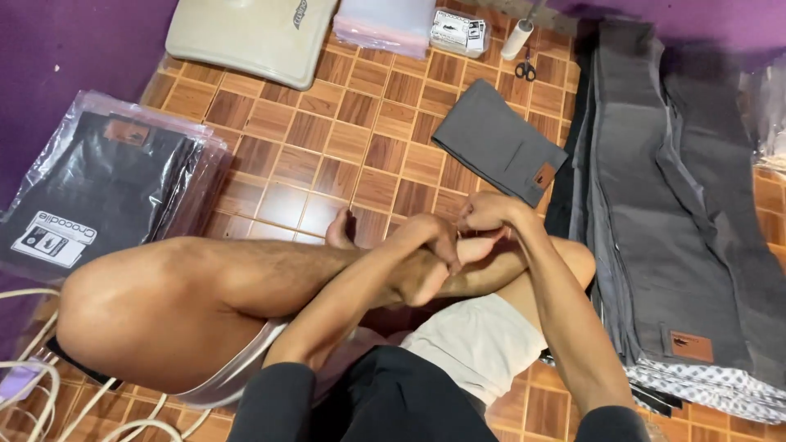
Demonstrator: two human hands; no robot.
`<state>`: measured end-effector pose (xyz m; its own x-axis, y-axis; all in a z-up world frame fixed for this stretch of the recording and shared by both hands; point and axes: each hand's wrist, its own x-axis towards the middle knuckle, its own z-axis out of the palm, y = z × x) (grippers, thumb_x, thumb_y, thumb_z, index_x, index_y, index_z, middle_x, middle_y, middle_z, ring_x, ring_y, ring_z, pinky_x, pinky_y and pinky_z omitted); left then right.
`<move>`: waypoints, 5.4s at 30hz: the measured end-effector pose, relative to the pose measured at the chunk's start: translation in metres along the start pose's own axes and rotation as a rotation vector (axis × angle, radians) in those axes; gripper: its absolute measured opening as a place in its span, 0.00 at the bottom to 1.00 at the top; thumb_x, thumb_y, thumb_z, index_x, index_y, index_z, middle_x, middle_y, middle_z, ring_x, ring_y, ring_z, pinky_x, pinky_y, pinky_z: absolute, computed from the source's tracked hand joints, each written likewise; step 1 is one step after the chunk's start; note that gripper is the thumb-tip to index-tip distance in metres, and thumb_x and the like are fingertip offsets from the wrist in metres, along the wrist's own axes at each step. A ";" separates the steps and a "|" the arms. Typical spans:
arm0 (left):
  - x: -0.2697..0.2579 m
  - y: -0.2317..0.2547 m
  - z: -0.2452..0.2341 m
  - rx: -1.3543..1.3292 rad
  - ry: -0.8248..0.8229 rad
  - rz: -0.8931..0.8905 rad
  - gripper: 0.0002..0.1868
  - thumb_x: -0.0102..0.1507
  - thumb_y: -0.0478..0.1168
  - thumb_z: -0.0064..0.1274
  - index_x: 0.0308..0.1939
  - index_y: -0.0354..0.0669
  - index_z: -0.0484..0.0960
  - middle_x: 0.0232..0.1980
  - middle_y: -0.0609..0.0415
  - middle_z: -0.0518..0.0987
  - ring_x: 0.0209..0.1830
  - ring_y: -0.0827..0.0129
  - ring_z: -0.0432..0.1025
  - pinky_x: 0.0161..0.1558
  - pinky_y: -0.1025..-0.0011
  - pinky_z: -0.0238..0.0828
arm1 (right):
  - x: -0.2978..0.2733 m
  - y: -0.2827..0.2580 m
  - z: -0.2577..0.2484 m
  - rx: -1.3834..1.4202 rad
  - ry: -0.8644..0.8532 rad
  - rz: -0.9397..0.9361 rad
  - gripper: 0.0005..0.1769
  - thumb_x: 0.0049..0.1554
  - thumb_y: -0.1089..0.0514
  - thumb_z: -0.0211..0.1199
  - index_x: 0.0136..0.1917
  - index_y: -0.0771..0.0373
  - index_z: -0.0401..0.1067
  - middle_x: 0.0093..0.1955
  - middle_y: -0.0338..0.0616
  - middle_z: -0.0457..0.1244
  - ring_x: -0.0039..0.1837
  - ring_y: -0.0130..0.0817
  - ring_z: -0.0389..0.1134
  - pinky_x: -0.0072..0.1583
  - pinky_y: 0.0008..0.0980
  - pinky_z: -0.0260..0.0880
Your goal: The person uses a lint roller on a pair of folded trousers, places a cardboard tag on them, and slides the trousers into a clear plastic bag.
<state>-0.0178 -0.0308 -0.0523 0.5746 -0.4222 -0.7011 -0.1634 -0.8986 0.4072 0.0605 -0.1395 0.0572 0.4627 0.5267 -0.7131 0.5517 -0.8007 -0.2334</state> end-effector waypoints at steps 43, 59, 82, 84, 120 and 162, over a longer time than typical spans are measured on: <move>-0.163 -0.100 0.028 -0.940 0.552 -0.065 0.21 0.63 0.46 0.57 0.59 0.46 0.78 0.61 0.42 0.80 0.65 0.49 0.72 0.64 0.55 0.70 | 0.105 0.032 0.034 1.103 1.076 0.176 0.13 0.65 0.57 0.56 0.45 0.68 0.74 0.30 0.51 0.66 0.32 0.37 0.70 0.37 0.36 0.69; -0.007 -0.150 0.005 -0.274 1.190 -0.509 0.36 0.62 0.52 0.45 0.72 0.44 0.63 0.80 0.43 0.56 0.81 0.54 0.47 0.70 0.35 0.43 | 0.112 -0.050 -0.078 0.555 0.442 -0.053 0.17 0.59 0.52 0.58 0.57 0.64 0.74 0.50 0.63 0.69 0.57 0.61 0.71 0.56 0.52 0.73; 0.002 -0.152 -0.005 -0.215 1.217 -0.585 0.42 0.62 0.57 0.48 0.76 0.44 0.58 0.81 0.47 0.54 0.80 0.55 0.49 0.73 0.42 0.35 | 0.372 -0.086 -0.286 0.309 0.812 -0.233 0.11 0.61 0.64 0.57 0.54 0.61 0.80 0.57 0.43 0.71 0.49 0.41 0.74 0.54 0.38 0.77; 0.000 -0.152 -0.008 -0.254 1.271 -0.565 0.42 0.60 0.55 0.50 0.76 0.44 0.59 0.80 0.47 0.56 0.79 0.55 0.51 0.72 0.42 0.38 | 0.362 -0.087 -0.295 0.305 1.129 -0.340 0.10 0.60 0.68 0.58 0.52 0.67 0.79 0.52 0.50 0.72 0.38 0.38 0.72 0.38 0.30 0.76; -0.231 -0.008 -0.003 -1.430 1.231 -0.278 0.04 0.62 0.42 0.64 0.37 0.48 0.90 0.31 0.60 0.80 0.36 0.74 0.67 0.44 0.73 0.69 | -0.048 -0.128 0.027 1.223 0.574 -0.178 0.08 0.47 0.65 0.72 0.43 0.64 0.82 0.36 0.49 0.69 0.38 0.31 0.70 0.42 0.30 0.73; -0.210 -0.069 -0.113 0.193 1.112 -0.407 0.23 0.57 0.30 0.58 0.58 0.45 0.82 0.75 0.48 0.65 0.71 0.53 0.64 0.61 0.54 0.66 | 0.163 -0.030 0.074 1.797 0.720 0.121 0.22 0.48 0.72 0.70 0.53 0.62 0.64 0.45 0.44 0.58 0.47 0.39 0.68 0.54 0.37 0.75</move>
<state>-0.0362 0.1333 0.1331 0.9744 0.1464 0.1704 0.1284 -0.9854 0.1120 0.0681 -0.0512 -0.1009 0.8496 0.0802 -0.5213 -0.5271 0.0984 -0.8441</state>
